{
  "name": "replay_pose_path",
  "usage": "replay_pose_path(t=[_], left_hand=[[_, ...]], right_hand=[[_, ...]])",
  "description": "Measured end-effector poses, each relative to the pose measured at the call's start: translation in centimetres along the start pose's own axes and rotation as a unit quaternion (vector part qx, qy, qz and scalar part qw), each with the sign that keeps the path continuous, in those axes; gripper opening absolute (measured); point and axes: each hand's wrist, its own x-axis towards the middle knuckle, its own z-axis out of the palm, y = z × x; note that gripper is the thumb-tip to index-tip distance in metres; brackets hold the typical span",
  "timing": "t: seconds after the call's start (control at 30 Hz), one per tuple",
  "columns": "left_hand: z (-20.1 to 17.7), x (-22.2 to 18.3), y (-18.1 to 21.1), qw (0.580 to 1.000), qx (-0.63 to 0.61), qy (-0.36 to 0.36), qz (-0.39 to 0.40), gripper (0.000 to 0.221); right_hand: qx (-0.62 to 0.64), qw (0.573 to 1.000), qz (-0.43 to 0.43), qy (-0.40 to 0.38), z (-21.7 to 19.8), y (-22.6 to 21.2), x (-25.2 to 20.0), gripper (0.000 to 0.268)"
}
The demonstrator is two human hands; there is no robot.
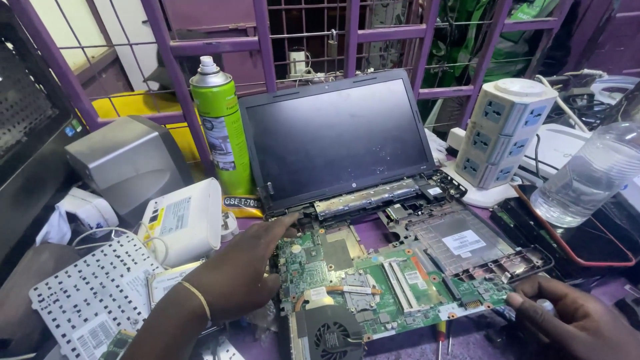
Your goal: Securing a motherboard into a laptop chassis using a screwdriver
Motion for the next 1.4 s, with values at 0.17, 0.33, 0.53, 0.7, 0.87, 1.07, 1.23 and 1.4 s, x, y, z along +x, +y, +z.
replay_pose_path(t=[0.17,0.33,0.53,0.7,0.87,1.07,1.23,1.4], left_hand=[[-0.3,0.0,1.1,0.998,0.021,-0.024,-0.045,0.102],[0.9,0.6,-0.2,1.000,0.008,0.008,0.027,0.093],[3.3,1.3,-1.0,0.980,0.013,0.078,0.184,0.074],[2.6,0.1,2.2,0.960,-0.048,0.082,0.262,0.066],[3.5,-0.3,4.3,0.924,-0.070,0.096,0.363,0.068],[6.5,-0.1,5.3,0.945,0.056,-0.018,0.320,0.107],[8.4,-0.2,5.5,0.932,0.138,0.069,0.329,0.082],[8.9,-0.3,7.8,0.947,0.153,0.087,0.267,0.065]], right_hand=[[-0.137,0.990,-0.009,0.040,-0.4,0.7,0.4,0.024],[-0.101,0.995,0.005,0.019,-0.1,-0.4,-0.4,0.018],[-0.028,0.989,-0.139,-0.039,-1.2,3.4,1.3,0.011],[-0.011,0.988,-0.149,-0.022,-0.3,2.6,-0.2,0.012],[0.031,0.990,-0.139,-0.022,0.1,1.1,-1.5,0.015],[0.075,0.990,-0.109,-0.042,0.1,0.3,-2.2,0.014],[-0.065,0.974,-0.213,-0.037,-0.3,-0.1,-2.2,0.015],[0.025,0.977,-0.206,-0.050,0.0,-0.6,-2.8,0.016]])
